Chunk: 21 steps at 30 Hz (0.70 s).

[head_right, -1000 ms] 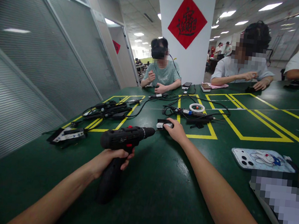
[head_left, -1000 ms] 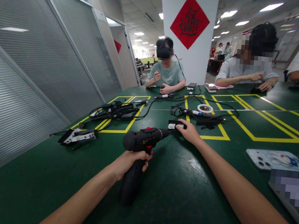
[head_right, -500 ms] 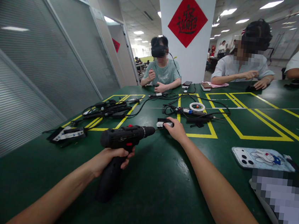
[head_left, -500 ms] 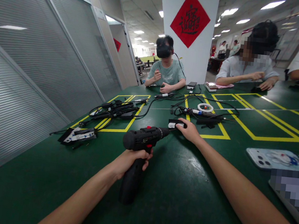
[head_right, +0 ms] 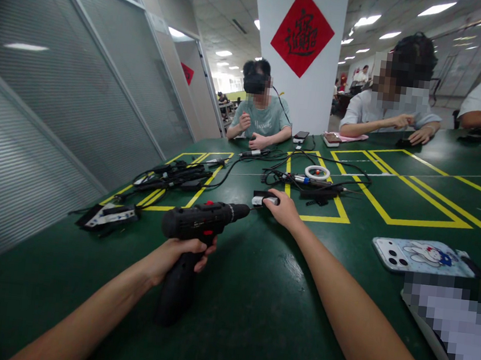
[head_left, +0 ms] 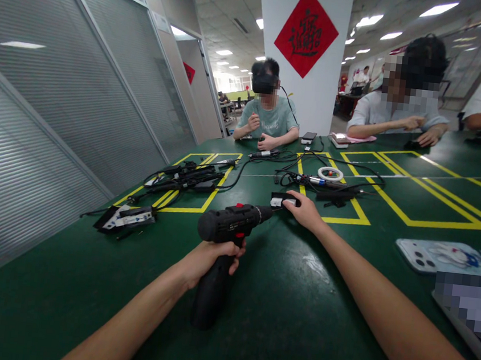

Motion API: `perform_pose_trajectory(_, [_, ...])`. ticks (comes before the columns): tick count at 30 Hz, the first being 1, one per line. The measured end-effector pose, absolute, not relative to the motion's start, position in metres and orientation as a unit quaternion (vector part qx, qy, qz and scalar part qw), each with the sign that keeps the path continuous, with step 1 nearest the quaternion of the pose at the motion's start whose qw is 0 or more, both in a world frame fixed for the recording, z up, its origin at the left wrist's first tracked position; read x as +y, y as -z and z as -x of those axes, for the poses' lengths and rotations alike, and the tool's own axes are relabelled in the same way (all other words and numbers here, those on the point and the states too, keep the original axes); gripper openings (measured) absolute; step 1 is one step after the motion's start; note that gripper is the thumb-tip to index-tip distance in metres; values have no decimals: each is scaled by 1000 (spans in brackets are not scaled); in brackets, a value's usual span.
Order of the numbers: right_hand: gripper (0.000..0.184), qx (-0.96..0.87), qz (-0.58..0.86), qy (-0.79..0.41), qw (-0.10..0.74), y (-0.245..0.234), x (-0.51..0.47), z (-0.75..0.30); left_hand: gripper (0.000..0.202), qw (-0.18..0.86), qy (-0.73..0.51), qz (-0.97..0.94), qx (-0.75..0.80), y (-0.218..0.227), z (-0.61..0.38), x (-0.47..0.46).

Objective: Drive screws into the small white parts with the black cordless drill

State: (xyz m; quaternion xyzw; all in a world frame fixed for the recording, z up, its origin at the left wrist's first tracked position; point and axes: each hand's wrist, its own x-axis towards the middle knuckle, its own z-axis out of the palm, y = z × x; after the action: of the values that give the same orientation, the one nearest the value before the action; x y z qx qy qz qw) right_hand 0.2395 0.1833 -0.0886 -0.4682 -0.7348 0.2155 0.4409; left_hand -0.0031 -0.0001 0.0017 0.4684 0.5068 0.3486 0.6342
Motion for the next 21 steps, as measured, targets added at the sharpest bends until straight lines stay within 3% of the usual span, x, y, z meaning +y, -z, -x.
perform_pose_trajectory(21, [42, -734, 468, -214, 443, 89, 184, -239, 19, 637, -351, -466, 504, -1, 3, 0])
